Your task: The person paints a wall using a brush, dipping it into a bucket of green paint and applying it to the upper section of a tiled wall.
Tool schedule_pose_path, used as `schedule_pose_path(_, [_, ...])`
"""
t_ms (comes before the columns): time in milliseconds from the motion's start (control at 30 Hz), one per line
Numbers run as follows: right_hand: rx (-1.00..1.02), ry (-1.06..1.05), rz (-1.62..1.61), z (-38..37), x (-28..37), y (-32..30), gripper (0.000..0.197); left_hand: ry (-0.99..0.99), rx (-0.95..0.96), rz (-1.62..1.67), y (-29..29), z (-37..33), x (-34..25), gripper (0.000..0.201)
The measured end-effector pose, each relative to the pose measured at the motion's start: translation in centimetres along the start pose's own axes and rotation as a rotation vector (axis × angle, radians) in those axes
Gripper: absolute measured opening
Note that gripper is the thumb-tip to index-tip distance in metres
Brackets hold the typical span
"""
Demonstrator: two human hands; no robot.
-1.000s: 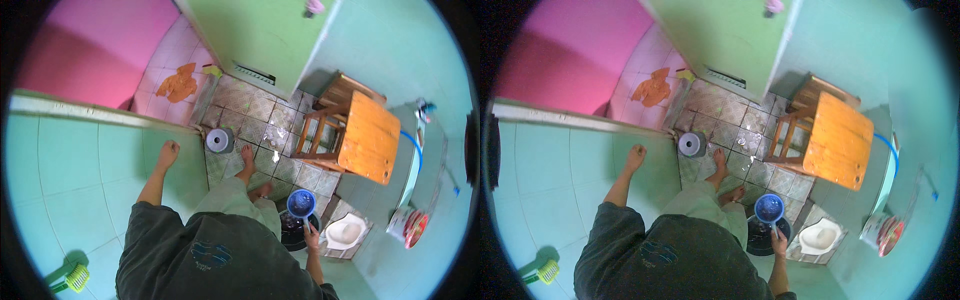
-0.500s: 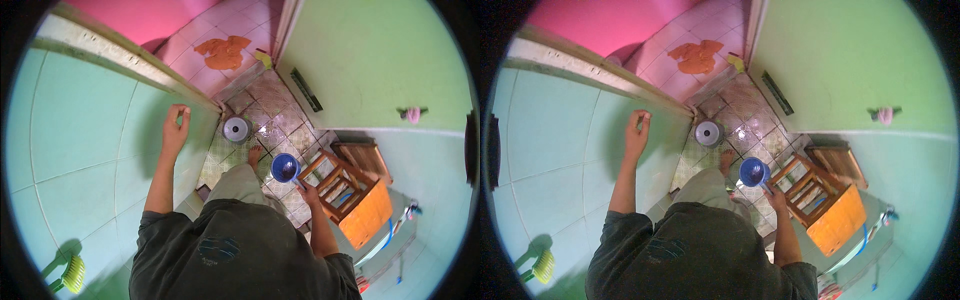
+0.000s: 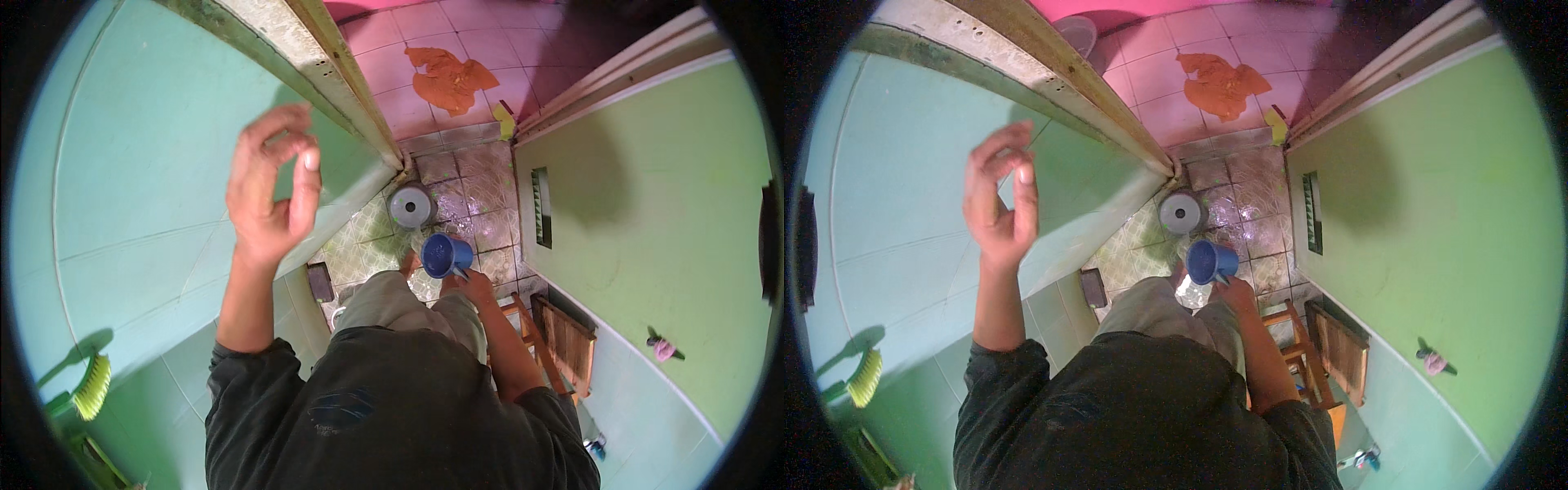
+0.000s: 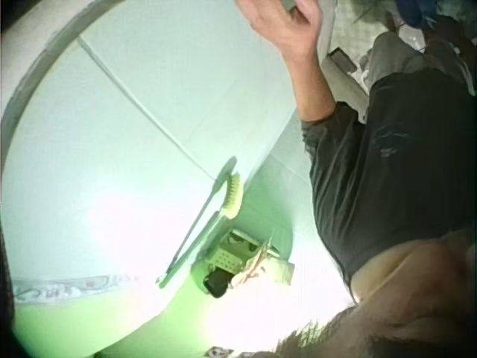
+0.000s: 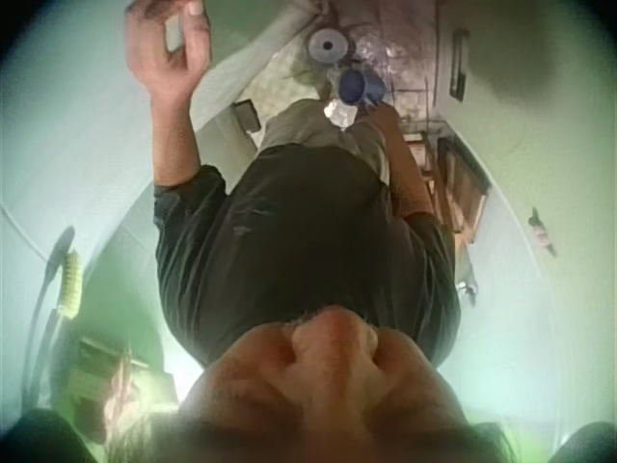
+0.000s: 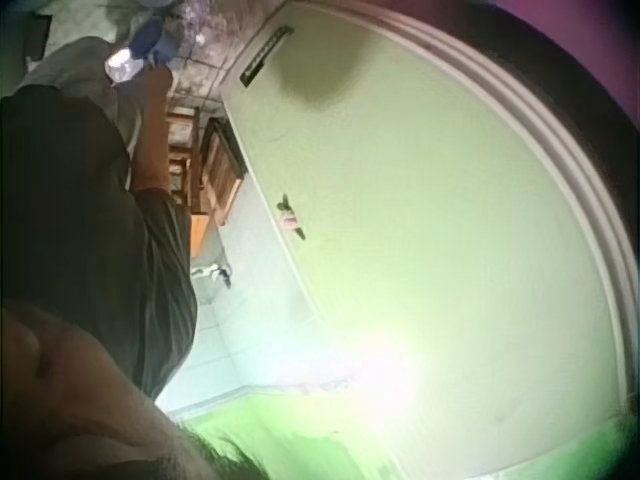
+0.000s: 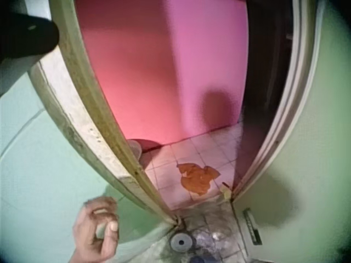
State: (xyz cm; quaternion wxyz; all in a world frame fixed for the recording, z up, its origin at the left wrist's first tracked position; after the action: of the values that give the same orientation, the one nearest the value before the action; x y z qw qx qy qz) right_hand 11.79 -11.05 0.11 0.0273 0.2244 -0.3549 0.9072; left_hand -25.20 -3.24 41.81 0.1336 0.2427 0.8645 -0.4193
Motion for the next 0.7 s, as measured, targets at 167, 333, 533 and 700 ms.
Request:
schedule_pose_path(167, [0.078, 0.028, -0.002, -3.7, -0.4, -1.7, 0.038, 0.009, -0.106, -0.249, -0.5, -2.9, 0.2, 0.006])
schedule_pose_path(333, [0.119, -0.055, 0.015, -6.3, -1.7, -5.0, 0.037, -0.061, -0.082, -0.382, -0.1, -3.9, -1.0, 0.008])
schedule_pose_path(533, [0.105, -0.153, 0.049, -8.4, -4.3, -8.6, 0.038, -0.105, -0.077, -0.434, 0.3, -4.3, -1.3, 0.011])
schedule_pose_path(700, [0.130, -0.112, -0.021, -8.6, -5.4, -11.1, 0.039, -0.086, -0.105, -0.461, 0.8, -4.6, -1.5, 0.014])
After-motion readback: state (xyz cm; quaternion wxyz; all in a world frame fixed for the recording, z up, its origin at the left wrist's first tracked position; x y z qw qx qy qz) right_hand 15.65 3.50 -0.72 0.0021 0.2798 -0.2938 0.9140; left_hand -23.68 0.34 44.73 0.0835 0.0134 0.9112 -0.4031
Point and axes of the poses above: each hand's wrist, its own z-axis away from the middle knuckle, its own y-axis out of the palm, x = y × z, the point moved 2 cm from there along -z, towards the middle knuckle, and after that the axes turned 4 degrees about x, right-handed, at the moved point
